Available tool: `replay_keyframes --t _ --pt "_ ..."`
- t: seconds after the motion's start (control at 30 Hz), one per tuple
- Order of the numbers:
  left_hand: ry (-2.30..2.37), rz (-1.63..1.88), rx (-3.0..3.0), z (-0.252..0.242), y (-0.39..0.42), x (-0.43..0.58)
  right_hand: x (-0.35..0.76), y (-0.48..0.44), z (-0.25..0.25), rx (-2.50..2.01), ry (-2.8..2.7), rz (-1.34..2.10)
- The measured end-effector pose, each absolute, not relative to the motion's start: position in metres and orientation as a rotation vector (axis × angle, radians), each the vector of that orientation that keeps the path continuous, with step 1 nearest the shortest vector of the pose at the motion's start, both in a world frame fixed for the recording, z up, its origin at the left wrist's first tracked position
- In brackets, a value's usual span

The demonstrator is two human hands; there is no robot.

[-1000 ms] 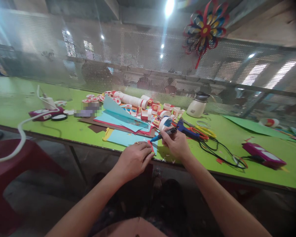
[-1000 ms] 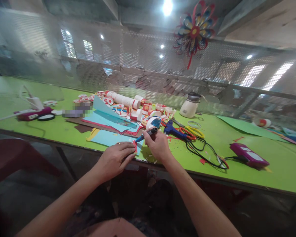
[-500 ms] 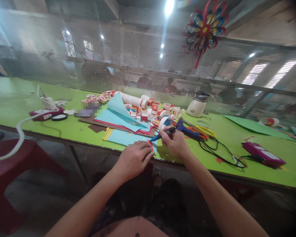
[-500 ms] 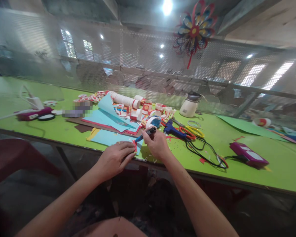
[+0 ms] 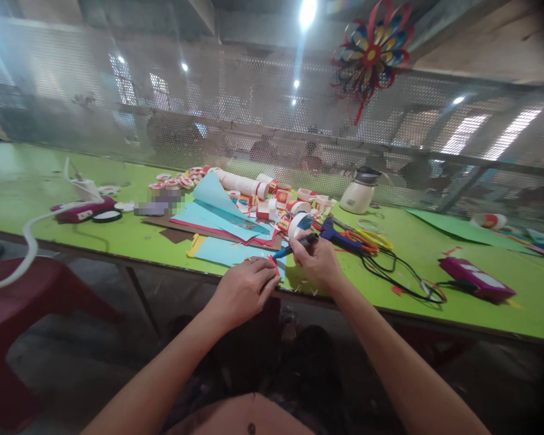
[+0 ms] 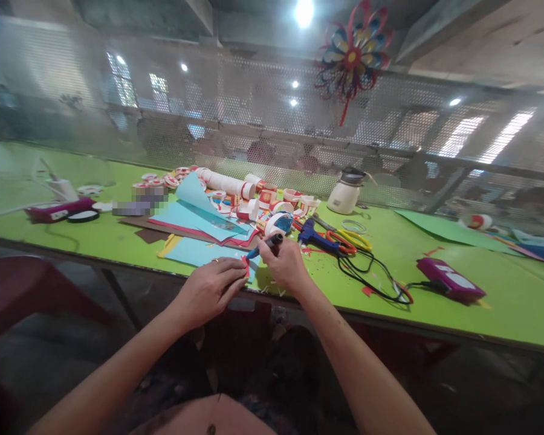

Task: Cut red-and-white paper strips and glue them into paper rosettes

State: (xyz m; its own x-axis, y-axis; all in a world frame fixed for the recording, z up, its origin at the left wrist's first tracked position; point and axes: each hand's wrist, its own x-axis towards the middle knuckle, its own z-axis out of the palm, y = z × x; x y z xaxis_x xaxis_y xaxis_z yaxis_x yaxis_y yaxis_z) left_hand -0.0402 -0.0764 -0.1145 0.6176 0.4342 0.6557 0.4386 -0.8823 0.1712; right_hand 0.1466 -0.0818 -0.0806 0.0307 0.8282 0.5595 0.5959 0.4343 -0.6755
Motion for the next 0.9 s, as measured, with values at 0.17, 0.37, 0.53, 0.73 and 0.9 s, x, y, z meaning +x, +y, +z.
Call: replay_keyframes --t 0.17,0.37,0.53,0.73,0.9 --pt "-0.767 -1.145 -2.817 -0.1153 -0.0762 -0.0402 0.1466 -0.0832 -0.0821 -1.274 -1.662 0.252" --pt "-0.735 -1.191 -2.798 -0.1154 -0.0758 -0.0399 0.1468 -0.0831 -0.0845 -1.239 -1.635 0.281" --pt "-0.723 -1.205 -2.783 -0.1165 -0.0748 -0.0397 0.1487 -0.082 -0.0847 -1.157 -1.397 0.312" --pt "-0.731 -1.203 -2.781 -0.1172 -0.0754 -0.0401 0.1478 -0.082 -0.0844 -1.108 -1.324 0.313" --pt "-0.733 -1.194 -2.781 -0.1171 -0.076 -0.0401 0.1464 -0.0829 -0.0837 -1.17 -1.366 0.322"
